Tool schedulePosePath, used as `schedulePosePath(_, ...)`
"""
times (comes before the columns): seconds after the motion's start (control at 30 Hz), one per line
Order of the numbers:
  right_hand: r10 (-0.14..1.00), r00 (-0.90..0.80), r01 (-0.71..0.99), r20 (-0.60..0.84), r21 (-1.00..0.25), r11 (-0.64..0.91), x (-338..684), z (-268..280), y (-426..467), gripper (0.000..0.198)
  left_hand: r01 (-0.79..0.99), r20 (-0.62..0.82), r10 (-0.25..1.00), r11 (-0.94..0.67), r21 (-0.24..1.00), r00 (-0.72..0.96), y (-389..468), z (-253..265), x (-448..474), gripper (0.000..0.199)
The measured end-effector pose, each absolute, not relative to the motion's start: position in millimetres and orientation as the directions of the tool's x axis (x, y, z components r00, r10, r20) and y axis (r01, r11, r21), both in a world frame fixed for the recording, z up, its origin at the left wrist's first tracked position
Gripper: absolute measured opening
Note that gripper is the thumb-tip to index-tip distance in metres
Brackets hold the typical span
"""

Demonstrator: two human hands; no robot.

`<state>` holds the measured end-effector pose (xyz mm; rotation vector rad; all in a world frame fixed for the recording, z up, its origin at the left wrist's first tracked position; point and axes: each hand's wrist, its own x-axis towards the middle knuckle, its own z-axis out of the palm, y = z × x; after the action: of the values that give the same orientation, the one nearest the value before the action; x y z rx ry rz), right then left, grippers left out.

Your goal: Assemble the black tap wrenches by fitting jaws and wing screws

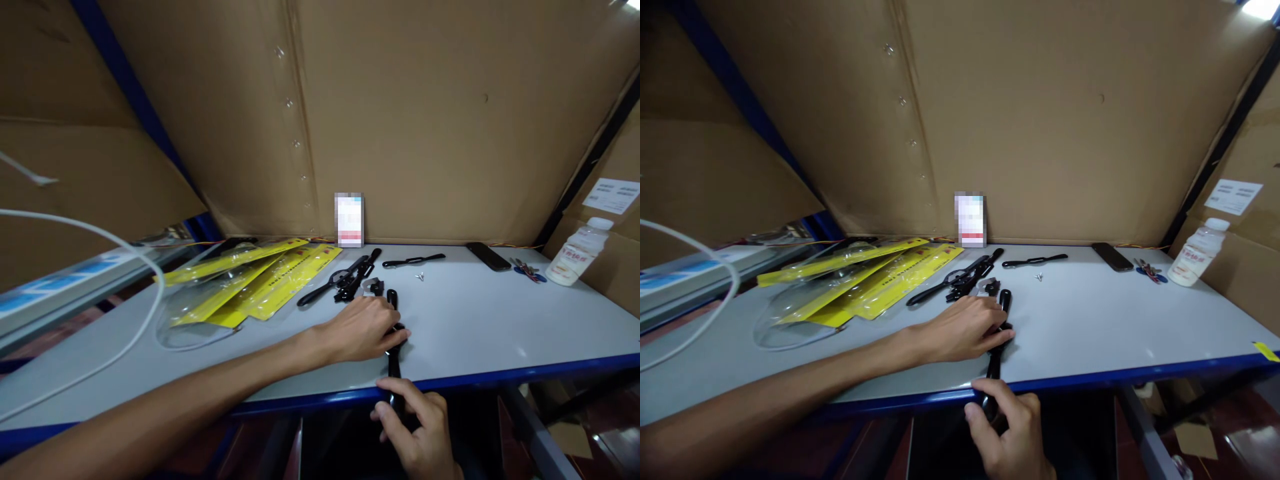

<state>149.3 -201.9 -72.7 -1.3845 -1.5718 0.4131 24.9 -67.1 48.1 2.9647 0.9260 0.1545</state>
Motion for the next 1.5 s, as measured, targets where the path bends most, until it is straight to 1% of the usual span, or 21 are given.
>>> schedulePosePath(0.17,0.893,0.105,0.57,0.438,-0.762,0.307,149.5,-72.2,-201.3,0.034,0.62,0.09,0.623,-0.782,0.06,0.777,-71.0,43.3,29.2,0.038)
schedulePosePath(0.3,0.894,0.107,0.565,0.434,-0.767,0.304,149.1,-72.4,-201.0,0.036,0.659,0.089,0.66,-0.751,0.043,0.746,-74.2,41.1,31.4,0.029)
schedulePosePath(0.53,0.903,0.095,0.58,0.419,-0.76,0.292,146.6,-75.3,-201.8,0.031,0.602,0.085,0.608,-0.793,0.092,0.789,-75.1,42.7,30.9,0.022)
schedulePosePath(0.73,0.909,0.075,0.547,0.41,-0.779,0.306,147.6,-76.2,-201.0,0.03,0.603,0.091,0.612,-0.791,0.107,0.786,-73.6,41.0,30.7,0.019)
schedulePosePath(0.87,0.912,0.073,0.556,0.405,-0.776,0.3,147.0,-75.4,-201.4,0.028,0.59,0.073,0.598,-0.8,0.107,0.798,-73.3,41.7,31.0,0.018)
schedulePosePath(1.03,0.893,0.064,0.607,0.445,-0.728,0.319,151.0,-70.6,-201.7,0.026,0.598,0.072,0.61,-0.79,0.134,0.789,-72.8,41.2,31.2,0.014)
schedulePosePath(1.13,0.871,-0.036,0.618,0.49,-0.674,0.405,157.8,-65.7,-200.7,0.026,0.599,0.082,0.613,-0.788,0.146,0.786,-72.0,40.1,31.1,0.015)
schedulePosePath(1.23,0.85,-0.113,0.613,0.515,-0.637,0.467,162.7,-63.5,-201.3,0.032,0.567,0.088,0.584,-0.807,0.166,0.807,-73.0,40.1,30.7,0.015)
schedulePosePath(1.37,0.831,-0.2,0.615,0.519,-0.594,0.519,161.3,-63.3,-205.2,0.038,0.509,0.052,0.527,-0.838,0.195,0.848,-79.6,41.3,31.5,0.011)
schedulePosePath(1.43,0.819,-0.204,0.628,0.536,-0.57,0.53,159.0,-60.5,-206.2,0.038,0.494,0.056,0.513,-0.846,0.2,0.856,-83.3,41.3,32.6,0.01)
schedulePosePath(1.5,0.804,-0.182,0.641,0.566,-0.551,0.534,157.8,-55.6,-205.6,0.043,0.501,0.064,0.521,-0.842,0.198,0.851,-85.5,41.1,33.5,0.011)
